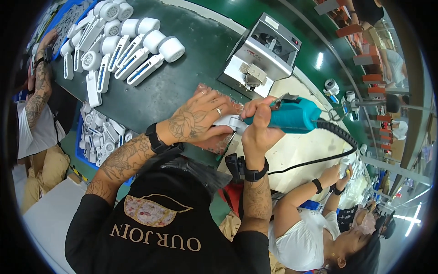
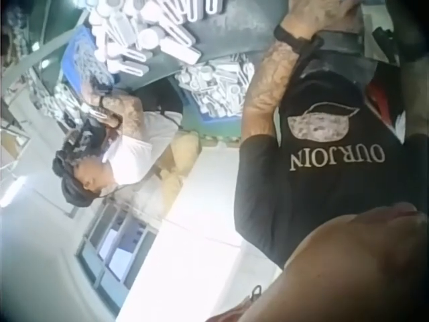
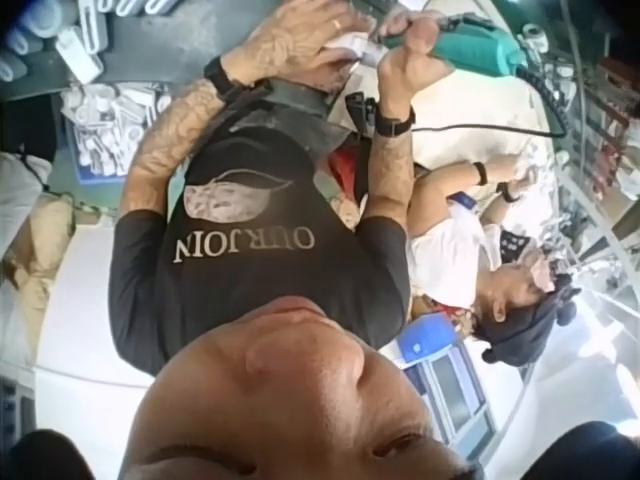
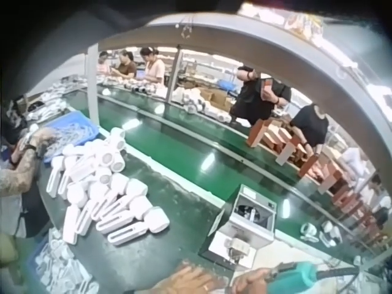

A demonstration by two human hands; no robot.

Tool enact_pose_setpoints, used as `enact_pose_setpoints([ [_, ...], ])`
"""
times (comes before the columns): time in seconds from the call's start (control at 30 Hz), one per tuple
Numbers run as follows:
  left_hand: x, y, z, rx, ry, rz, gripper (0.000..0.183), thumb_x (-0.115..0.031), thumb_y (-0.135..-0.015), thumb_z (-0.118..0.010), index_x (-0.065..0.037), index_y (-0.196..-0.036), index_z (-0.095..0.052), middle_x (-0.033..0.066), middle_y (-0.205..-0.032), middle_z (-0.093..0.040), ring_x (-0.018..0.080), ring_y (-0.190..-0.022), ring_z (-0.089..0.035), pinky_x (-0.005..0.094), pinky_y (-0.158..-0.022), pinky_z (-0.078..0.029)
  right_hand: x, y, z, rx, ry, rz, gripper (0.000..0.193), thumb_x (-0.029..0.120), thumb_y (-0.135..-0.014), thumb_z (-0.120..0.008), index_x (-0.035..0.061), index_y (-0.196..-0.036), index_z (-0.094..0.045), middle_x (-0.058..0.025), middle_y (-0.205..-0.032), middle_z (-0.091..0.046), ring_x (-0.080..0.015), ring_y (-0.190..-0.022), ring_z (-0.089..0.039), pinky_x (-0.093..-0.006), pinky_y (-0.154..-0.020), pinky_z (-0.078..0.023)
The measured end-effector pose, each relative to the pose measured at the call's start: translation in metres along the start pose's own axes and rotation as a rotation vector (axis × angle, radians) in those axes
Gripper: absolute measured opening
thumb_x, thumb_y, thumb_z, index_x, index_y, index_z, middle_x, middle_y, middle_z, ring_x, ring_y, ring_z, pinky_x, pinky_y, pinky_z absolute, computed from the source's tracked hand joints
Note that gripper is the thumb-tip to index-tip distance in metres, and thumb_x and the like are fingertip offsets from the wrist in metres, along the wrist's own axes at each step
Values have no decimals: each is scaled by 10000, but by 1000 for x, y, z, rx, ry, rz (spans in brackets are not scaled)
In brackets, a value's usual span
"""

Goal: The person picks up a white fan, places it on a block, and uses a power tool on the casing before setting it aside and repeating the process.

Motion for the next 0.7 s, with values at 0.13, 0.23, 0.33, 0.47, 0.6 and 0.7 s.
enact_pose_setpoints([
  [0.13, -2, -2, 1, -10, -23, 2, 496, -416, -912, -637, -81, -1275, -590, 99, -1145, -595, 278, -1127, -534, 423, -1038, -392, -1, -2, -2, -5, -27, -14, 375, 343, -1002, -628, 2, -910, -502, -75, -685, -507, -194, -588, -510, -324, -560, -449],
  [0.23, -2, -1, 2, -16, -52, 0, 489, -413, -915, -634, -75, -1266, -595, 104, -1145, -596, 281, -1125, -536, 428, -1038, -395, -2, -2, -2, 39, -22, 5, 372, 340, -1009, -614, -9, -932, -514, -76, -691, -510, -196, -597, -520, -324, -567, -454],
  [0.33, 0, 0, 1, -35, -31, -4, 486, -409, -914, -633, -68, -1259, -599, 107, -1140, -597, 284, -1118, -537, 432, -1033, -401, 4, -7, -4, -26, 65, -110, 379, 349, -1017, -598, -24, -982, -537, -74, -703, -519, -190, -615, -530, -318, -578, -458],
  [0.47, -2, 2, 4, -40, -25, -8, 477, -403, -915, -631, -67, -1251, -603, 109, -1129, -600, 285, -1107, -539, 434, -1027, -406, 18, -27, -14, -67, 93, -36, 391, 355, -1029, -575, -36, -1030, -567, -68, -714, -533, -177, -638, -545, -305, -599, -464],
  [0.6, -3, 3, 7, -20, 34, -6, 449, -377, -914, -625, -78, -1248, -602, 106, -1113, -602, 280, -1093, -542, 424, -1022, -408, 13, -59, -28, -40, 176, 173, 354, 320, -1033, -582, -33, -1068, -581, -52, -724, -551, -164, -651, -564, -288, -620, -472],
  [0.7, -4, 1, 6, -11, 47, -1, 437, -362, -910, -624, -88, -1249, -600, 102, -1111, -602, 277, -1092, -542, 417, -1021, -407, -2, -64, -29, 20, 112, 154, 322, 294, -1019, -609, -25, -1002, -564, -51, -717, -563, -159, -639, -565, -289, -613, -472],
])
Point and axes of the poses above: each hand's wrist, its own y-axis away from the middle knuckle, its own z-axis out of the back of the hand, x = y × z, the point moved 4 cm from there along -y, towards the middle knuckle
